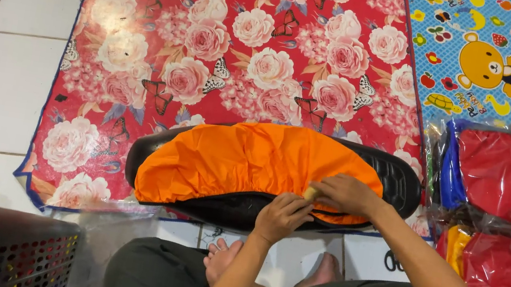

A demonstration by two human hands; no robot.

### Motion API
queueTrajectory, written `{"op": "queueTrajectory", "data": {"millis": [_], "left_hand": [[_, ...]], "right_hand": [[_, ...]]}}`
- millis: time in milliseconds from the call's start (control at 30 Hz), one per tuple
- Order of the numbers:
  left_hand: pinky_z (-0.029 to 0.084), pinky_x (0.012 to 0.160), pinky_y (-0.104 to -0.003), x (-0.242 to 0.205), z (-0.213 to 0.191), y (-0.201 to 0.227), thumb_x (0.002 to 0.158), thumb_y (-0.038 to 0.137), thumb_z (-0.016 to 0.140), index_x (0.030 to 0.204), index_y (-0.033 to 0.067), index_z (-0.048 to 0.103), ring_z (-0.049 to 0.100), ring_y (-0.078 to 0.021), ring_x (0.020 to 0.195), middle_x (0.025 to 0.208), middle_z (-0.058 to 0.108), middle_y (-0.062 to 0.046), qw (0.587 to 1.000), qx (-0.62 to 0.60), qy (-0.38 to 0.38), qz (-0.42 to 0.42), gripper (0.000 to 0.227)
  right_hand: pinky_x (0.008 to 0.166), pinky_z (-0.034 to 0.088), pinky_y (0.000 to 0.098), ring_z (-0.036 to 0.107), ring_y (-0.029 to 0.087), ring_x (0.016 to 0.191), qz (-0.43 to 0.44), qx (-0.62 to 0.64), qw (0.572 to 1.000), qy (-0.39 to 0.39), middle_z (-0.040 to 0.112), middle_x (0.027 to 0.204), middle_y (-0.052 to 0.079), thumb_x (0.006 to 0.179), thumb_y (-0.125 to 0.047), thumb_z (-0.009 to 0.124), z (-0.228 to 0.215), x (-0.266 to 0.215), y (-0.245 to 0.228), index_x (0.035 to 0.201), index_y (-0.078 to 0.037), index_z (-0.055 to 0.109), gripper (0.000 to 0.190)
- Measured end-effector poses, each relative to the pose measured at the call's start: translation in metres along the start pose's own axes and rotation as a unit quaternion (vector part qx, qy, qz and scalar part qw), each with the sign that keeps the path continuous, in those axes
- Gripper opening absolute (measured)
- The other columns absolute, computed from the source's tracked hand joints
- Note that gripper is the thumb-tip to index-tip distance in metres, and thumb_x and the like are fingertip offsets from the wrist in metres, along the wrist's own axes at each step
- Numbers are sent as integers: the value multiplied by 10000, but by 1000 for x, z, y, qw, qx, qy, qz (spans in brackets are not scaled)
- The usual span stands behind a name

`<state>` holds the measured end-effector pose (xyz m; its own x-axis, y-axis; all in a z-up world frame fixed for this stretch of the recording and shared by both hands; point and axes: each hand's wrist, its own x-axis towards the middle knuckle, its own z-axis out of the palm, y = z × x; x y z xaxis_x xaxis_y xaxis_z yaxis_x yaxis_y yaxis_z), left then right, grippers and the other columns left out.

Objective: The person applies an orange fabric protective cover to a black seat and then places the covered seat into a clear plastic bag.

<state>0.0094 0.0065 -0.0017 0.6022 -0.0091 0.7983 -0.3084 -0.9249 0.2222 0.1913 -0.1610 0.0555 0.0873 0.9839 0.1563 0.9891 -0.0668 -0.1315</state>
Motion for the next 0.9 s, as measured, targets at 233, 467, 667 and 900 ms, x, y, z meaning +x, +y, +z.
{"op": "queueTrajectory", "data": {"millis": [233,467,667,900], "left_hand": [[557,950,-298,6,-12,3,919,349,753,912,203,732,648,-133,987,955,652,51,1000,4,-6,15,147],[533,974,-299,2,-5,3,961,321,717,931,247,743,640,-115,976,938,640,71,1000,14,17,2,84],[541,927,-298,16,-20,8,927,304,752,839,237,720,613,-127,911,855,587,62,1000,10,14,20,115],[499,877,-286,9,-18,11,953,291,733,813,236,694,577,-115,866,863,565,80,999,33,14,28,155]], "right_hand": [[1012,506,452,659,330,1167,451,82,886,73,698,1188,92,1045,-463,588,-28,6,59,1305,-245,598,340],[874,579,400,728,297,946,323,81,941,68,726,907,83,868,-509,744,8,-49,-48,1250,-175,655,515],[864,568,427,728,271,862,198,-134,971,14,702,843,58,1002,-354,600,-27,-75,-10,1145,-190,670,228],[1008,482,575,605,492,1172,578,71,778,234,639,1340,228,1083,-431,538,-38,-58,-33,1475,-230,467,446]]}}
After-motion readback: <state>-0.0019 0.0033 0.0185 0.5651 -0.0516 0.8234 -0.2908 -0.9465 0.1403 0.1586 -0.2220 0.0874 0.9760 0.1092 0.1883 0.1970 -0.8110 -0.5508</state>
